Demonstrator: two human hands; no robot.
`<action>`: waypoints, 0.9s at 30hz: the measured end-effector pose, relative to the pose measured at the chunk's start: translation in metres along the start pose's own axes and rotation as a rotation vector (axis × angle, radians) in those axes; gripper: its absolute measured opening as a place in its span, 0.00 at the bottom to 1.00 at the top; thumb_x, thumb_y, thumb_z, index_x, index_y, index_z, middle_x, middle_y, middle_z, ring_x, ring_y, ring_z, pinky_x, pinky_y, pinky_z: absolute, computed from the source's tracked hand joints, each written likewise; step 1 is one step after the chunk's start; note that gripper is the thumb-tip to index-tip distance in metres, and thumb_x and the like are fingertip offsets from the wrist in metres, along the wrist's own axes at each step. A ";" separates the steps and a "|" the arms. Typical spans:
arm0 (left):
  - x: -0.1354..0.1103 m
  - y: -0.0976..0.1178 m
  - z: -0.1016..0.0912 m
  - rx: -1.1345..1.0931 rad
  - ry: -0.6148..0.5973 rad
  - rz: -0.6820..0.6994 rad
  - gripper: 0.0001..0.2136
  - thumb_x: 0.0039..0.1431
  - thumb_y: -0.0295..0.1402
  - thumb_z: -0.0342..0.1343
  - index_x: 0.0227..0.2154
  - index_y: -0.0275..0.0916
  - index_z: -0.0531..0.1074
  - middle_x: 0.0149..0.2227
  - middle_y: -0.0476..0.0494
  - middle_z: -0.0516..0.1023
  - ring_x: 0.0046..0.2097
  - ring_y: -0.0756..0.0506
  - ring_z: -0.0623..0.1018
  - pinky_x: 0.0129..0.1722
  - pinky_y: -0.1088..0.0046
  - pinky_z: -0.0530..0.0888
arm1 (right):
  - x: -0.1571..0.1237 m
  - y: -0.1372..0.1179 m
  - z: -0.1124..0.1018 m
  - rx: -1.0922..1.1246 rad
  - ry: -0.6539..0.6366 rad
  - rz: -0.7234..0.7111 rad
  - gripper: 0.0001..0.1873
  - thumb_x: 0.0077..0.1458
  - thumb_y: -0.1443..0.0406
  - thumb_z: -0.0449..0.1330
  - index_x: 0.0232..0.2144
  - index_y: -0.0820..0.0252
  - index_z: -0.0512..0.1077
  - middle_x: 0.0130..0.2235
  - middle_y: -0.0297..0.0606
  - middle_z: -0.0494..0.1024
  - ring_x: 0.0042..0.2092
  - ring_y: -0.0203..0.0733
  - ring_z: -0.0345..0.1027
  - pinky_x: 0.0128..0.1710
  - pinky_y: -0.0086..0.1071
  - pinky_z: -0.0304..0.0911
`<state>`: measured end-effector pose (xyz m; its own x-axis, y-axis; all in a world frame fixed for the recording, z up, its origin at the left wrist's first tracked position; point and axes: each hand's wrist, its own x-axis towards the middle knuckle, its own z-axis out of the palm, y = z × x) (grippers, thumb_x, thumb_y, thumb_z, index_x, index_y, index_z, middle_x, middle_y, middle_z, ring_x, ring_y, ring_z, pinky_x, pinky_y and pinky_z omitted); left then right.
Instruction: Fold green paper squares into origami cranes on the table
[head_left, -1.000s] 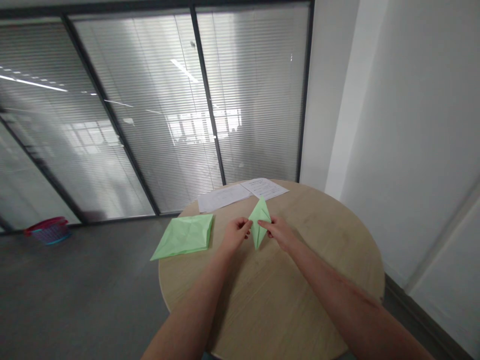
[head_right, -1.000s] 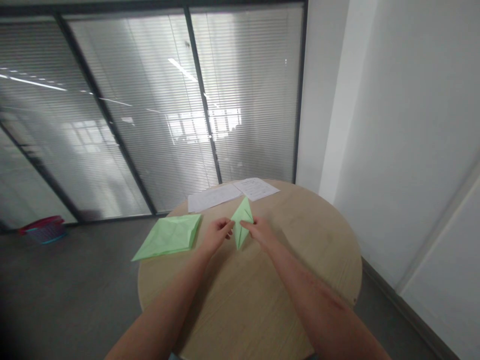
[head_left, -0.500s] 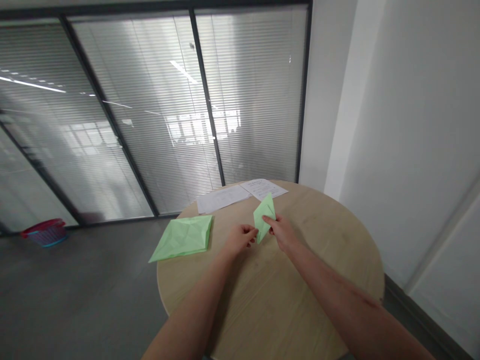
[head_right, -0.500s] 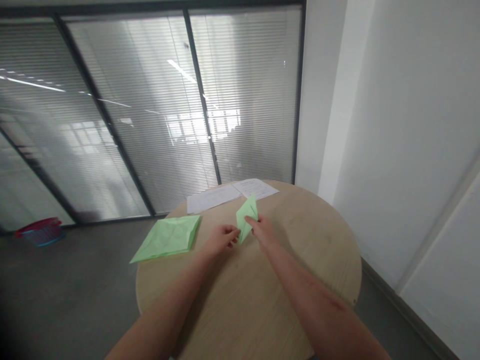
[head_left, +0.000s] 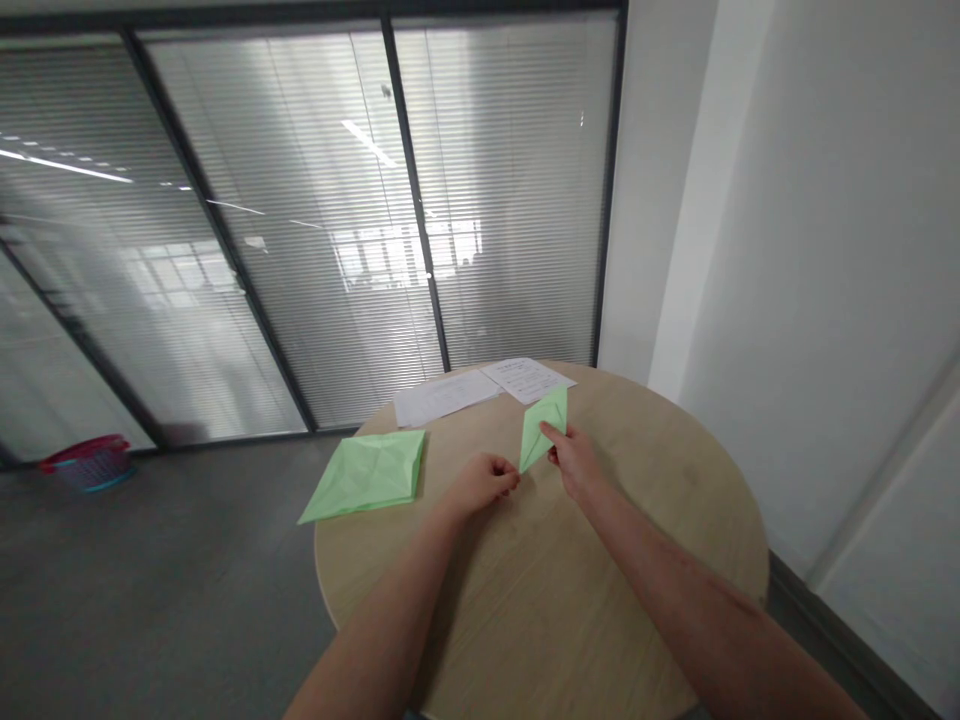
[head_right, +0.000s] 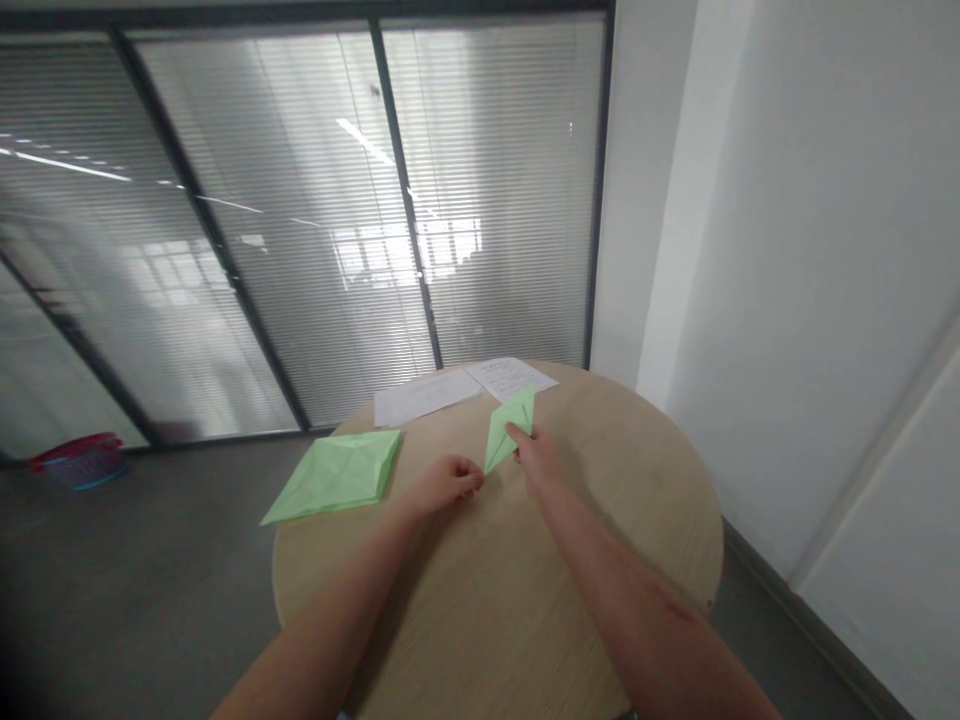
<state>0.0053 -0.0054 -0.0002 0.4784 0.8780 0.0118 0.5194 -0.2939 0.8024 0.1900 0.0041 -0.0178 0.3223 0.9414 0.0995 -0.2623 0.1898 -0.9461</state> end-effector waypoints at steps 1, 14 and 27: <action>0.000 0.000 -0.001 0.019 0.008 -0.003 0.11 0.49 0.37 0.54 0.21 0.34 0.73 0.19 0.49 0.70 0.21 0.51 0.67 0.21 0.76 0.61 | 0.002 0.000 -0.002 0.007 0.015 0.003 0.15 0.41 0.53 0.66 0.23 0.56 0.68 0.21 0.33 0.70 0.21 0.34 0.55 0.21 0.30 0.47; 0.002 0.002 0.012 -0.127 0.069 -0.010 0.19 0.54 0.47 0.54 0.27 0.34 0.75 0.26 0.45 0.74 0.26 0.50 0.71 0.23 0.77 0.67 | -0.004 -0.002 0.001 0.051 -0.125 0.065 0.15 0.41 0.54 0.67 0.27 0.57 0.71 0.27 0.36 0.76 0.24 0.35 0.61 0.24 0.30 0.53; -0.001 0.012 0.007 -0.007 0.128 0.048 0.16 0.56 0.43 0.52 0.24 0.35 0.73 0.24 0.47 0.74 0.23 0.50 0.72 0.23 0.76 0.67 | 0.000 0.002 0.000 0.016 -0.136 0.061 0.18 0.41 0.51 0.66 0.31 0.57 0.72 0.31 0.38 0.78 0.26 0.37 0.65 0.25 0.30 0.55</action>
<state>0.0158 -0.0123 0.0055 0.4077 0.9044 0.1258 0.4933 -0.3341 0.8031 0.1892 0.0046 -0.0196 0.1795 0.9802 0.0841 -0.2928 0.1348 -0.9466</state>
